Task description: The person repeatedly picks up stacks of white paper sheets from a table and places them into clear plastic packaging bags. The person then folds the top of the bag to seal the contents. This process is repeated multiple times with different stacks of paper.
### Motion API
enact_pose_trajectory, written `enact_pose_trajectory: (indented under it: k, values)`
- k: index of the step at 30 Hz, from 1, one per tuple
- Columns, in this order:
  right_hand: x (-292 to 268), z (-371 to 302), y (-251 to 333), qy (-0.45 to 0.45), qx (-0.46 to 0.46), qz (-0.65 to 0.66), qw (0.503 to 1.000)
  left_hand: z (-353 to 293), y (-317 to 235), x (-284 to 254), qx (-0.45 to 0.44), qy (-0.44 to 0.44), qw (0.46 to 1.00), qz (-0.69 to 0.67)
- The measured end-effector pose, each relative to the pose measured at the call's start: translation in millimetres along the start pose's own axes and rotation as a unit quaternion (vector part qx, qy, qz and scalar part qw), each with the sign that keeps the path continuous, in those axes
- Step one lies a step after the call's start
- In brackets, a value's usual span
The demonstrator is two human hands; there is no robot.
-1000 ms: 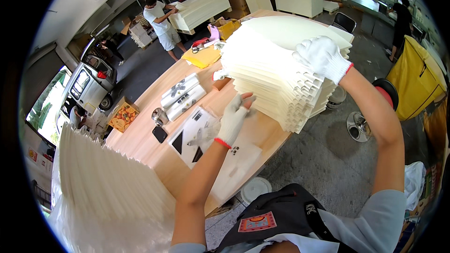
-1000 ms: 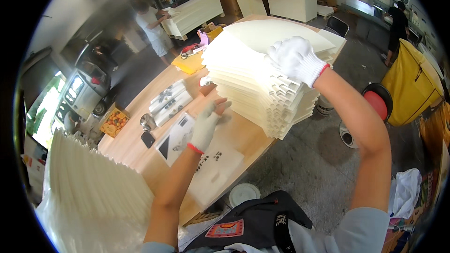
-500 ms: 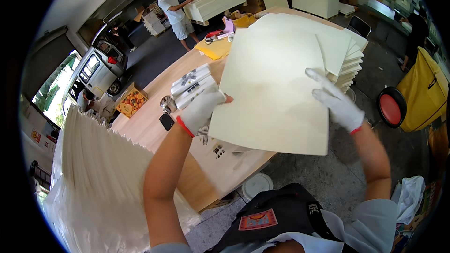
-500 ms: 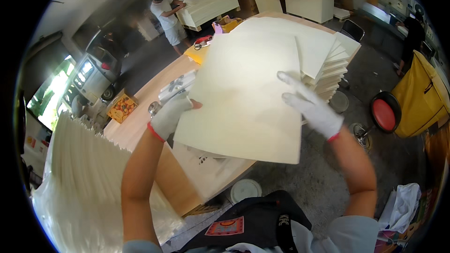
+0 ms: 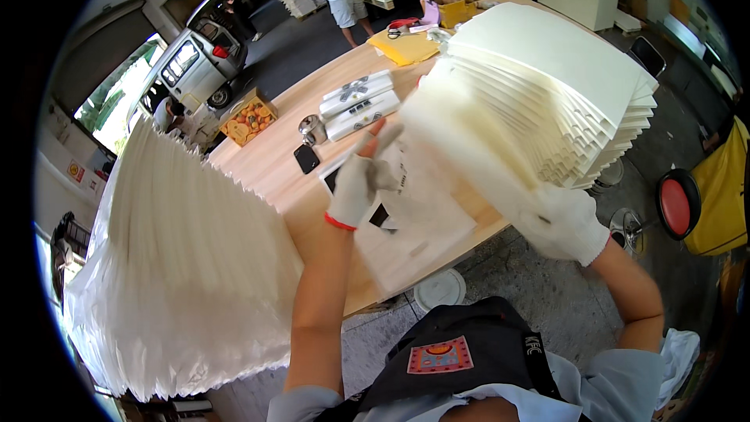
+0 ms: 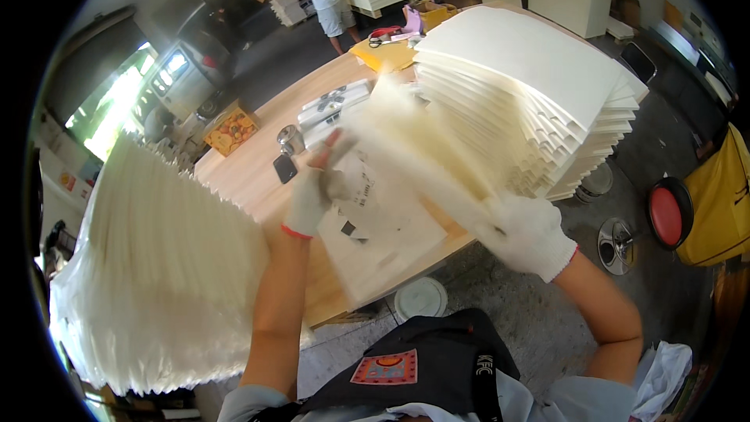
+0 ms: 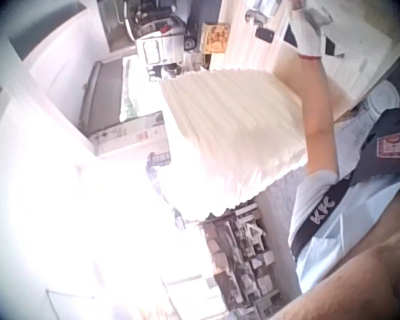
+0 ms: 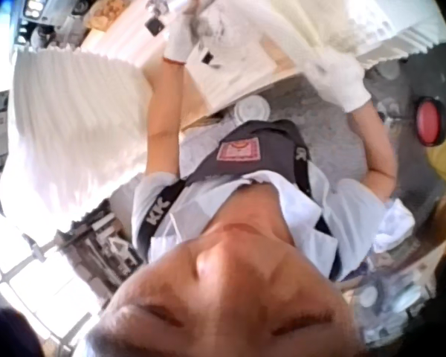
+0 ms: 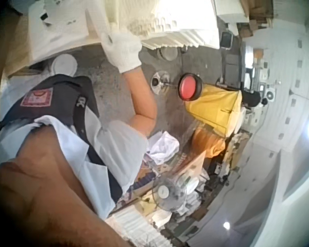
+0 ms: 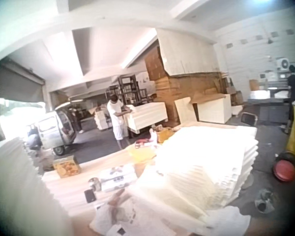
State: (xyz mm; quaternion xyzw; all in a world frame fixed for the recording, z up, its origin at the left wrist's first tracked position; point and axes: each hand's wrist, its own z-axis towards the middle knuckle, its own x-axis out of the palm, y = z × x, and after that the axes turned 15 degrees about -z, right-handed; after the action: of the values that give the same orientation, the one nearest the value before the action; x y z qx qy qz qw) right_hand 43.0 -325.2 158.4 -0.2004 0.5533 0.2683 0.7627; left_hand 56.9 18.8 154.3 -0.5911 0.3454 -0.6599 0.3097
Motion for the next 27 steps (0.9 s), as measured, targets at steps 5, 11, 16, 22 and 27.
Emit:
enact_pose_trajectory:
  k: [5, 11, 16, 22, 27]
  values:
    - [26, 19, 19, 0.211, -0.102, -0.108, 0.966, -36, 22, 17, -0.018, 0.09, 0.965, 0.245]
    - [111, 35, 13, 0.328, 0.017, 0.389, 0.861, -125, 169, 5, 0.14, -0.003, 0.923, 0.36]
    - [149, 57, 64, 0.103, -0.178, 0.158, 0.966, -89, 112, 52, -0.02, -0.014, 0.968, 0.251]
    - [192, 48, 117, -0.013, -0.211, 0.023, 0.977, -80, 124, 93, 0.132, 0.097, 0.894, 0.418]
    - [145, -18, 119, 0.08, -0.139, 0.212, 0.964, -102, 162, -6, 0.059, -0.124, 0.93, 0.34]
